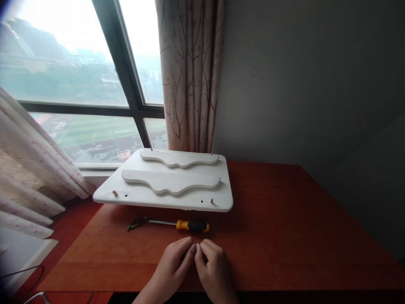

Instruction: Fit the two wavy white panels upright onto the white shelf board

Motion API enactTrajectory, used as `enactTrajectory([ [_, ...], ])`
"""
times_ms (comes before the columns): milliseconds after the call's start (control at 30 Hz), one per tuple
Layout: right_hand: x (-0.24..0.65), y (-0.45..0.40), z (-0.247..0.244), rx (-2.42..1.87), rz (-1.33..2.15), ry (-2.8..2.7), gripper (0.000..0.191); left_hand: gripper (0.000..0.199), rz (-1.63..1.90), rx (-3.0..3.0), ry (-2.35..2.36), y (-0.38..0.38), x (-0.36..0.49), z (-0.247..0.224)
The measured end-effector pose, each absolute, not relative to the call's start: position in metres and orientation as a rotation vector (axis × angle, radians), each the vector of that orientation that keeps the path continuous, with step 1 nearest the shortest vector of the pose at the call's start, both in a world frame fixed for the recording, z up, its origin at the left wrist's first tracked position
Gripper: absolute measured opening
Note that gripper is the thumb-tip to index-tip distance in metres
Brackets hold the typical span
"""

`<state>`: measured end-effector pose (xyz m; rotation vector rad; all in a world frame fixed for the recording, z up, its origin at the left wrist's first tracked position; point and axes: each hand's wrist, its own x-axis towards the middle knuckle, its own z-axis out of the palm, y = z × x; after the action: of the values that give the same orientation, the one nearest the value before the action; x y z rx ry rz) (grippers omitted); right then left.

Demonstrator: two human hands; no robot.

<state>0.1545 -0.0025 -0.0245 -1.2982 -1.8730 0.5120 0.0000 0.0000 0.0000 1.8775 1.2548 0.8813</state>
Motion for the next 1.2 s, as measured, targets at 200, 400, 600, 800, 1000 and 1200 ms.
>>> enactTrajectory([
  [200,0.154,-0.003,-0.021,-1.288,0.51,-1.876,0.039,0.031,0.88,1.887,1.257,0.0,-0.001,-0.001],
  [400,0.153,-0.002,-0.019,-1.281,0.519,-1.852,0.039,0.031,0.902,1.885,1.254,0.0,-0.001,-0.001],
  [600,0.157,-0.003,-0.013,-1.274,0.653,-1.707,0.038,0.03,0.963,1.904,1.286,-0.004,-0.003,0.005],
  [800,0.159,0.001,0.0,-1.172,0.509,-1.752,0.018,0.015,1.109,2.074,1.661,0.0,-0.054,0.011],
  [1000,0.148,0.018,0.002,-1.189,0.239,-1.956,0.03,0.027,0.973,2.228,2.108,0.018,-0.135,0.009],
  [1200,0.142,0.033,0.004,-1.204,0.157,-2.043,0.035,0.035,0.774,2.324,2.049,0.031,-0.163,0.01],
])
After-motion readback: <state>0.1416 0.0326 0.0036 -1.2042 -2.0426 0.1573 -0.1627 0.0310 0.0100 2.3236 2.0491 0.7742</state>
